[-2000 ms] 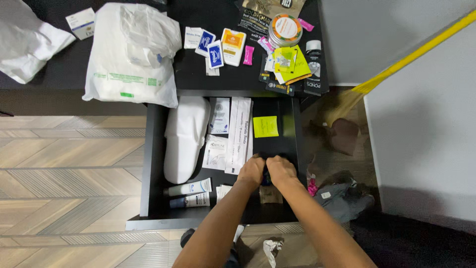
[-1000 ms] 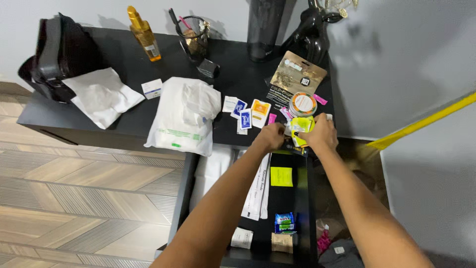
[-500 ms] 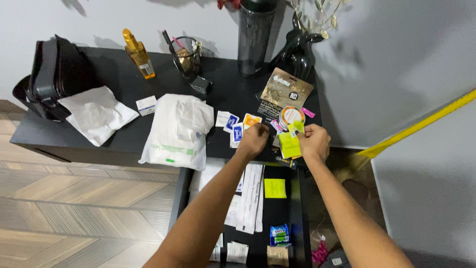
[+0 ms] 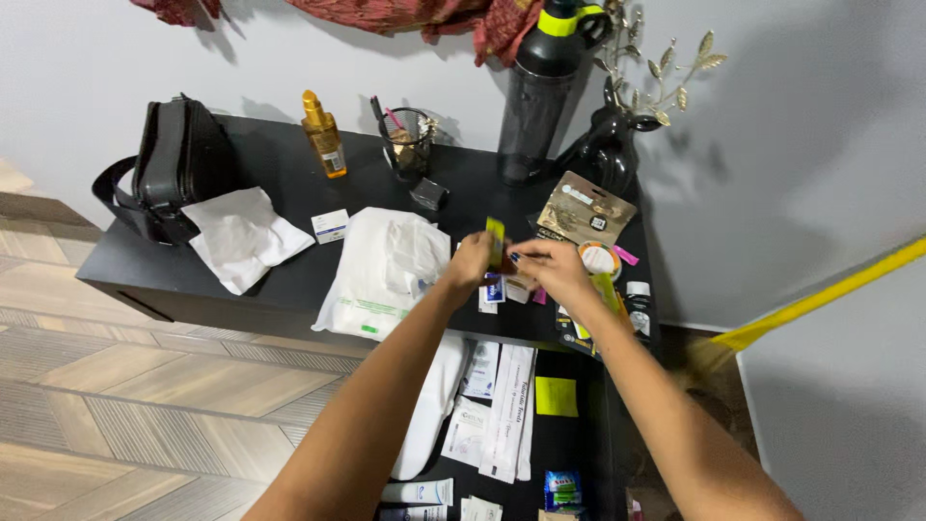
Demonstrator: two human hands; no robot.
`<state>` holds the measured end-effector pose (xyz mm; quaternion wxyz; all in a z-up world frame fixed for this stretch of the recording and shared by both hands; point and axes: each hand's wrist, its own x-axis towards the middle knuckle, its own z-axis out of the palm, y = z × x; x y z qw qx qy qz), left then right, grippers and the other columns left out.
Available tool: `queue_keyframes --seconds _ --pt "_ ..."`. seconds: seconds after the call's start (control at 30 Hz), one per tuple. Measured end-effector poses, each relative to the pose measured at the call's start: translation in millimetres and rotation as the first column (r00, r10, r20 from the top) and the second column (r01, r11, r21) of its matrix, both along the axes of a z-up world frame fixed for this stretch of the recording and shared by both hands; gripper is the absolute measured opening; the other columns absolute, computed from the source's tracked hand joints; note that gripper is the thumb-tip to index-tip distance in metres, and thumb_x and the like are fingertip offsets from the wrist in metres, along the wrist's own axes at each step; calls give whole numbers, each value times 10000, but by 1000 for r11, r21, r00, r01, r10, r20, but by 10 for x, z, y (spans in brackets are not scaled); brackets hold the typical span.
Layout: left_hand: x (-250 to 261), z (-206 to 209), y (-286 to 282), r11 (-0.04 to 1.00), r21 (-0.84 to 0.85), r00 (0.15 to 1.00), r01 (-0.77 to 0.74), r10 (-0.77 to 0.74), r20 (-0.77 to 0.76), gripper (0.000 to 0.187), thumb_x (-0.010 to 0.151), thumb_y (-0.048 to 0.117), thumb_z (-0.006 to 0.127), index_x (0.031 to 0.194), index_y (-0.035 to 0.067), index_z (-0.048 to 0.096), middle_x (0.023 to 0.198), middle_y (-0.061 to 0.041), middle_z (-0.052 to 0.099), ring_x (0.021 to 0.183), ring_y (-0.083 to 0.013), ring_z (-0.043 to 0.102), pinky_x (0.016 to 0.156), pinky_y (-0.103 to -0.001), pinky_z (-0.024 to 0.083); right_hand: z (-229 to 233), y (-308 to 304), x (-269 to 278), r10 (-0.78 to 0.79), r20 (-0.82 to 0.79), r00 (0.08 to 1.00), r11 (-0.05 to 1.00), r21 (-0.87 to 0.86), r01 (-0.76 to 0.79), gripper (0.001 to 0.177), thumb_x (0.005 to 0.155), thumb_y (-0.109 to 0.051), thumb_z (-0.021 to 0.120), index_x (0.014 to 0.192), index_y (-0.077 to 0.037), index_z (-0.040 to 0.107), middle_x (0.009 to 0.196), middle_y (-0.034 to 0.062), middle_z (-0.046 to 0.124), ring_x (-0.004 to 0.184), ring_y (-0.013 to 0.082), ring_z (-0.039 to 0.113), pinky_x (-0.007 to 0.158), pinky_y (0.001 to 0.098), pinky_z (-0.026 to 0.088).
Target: The person empties a drawer, wipes the interior with a white cloth, and then populates the drawer with white slippers, various papers, small packets, and cosmetic items.
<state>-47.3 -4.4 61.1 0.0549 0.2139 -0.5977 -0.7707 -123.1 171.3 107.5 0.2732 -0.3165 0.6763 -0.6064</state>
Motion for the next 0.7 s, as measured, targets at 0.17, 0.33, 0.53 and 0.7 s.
queue_keyframes --seconds 0.17,0.33,0.53,0.7 --pt "400 -592 -56 997 -60 999 -48 47 -16 301 1031 208 448 1155 2 630 865 -117 737 718 -214 720 614 -352 577 -458 182 200 -213 -250 945 912 297 284 246 879 -48 678 1108 -34 764 885 52 758 731 119 712 562 274 604" --pt "805 -1102 83 797 -558 968 229 -127 216 247 785 123 745 991 -11 722 864 -172 775 764 -239 769 695 -364 608 -915 412 747 -226 -26 974 944 241 225 231 937 -130 691 1157 -60 705 919 59 749 699 120 677 532 262 520" --pt "1498 -1538 794 628 -680 925 379 -226 306 218 846 90 739 1050 20 769 950 -196 753 891 -334 739 817 -405 583 -1583 766 1466 -158 280 947 928 370 45 255 857 -44 723 1109 -29 688 942 77 754 757 151 745 596 277 612" --pt "2120 -1599 1201 748 -405 818 526 -312 484 504 627 14 853 1106 58 704 1080 -131 728 952 -266 741 849 -337 623 -2268 1334 1890 -233 471 851 910 415 20 159 845 -29 767 972 26 687 864 97 751 760 190 752 640 296 621"
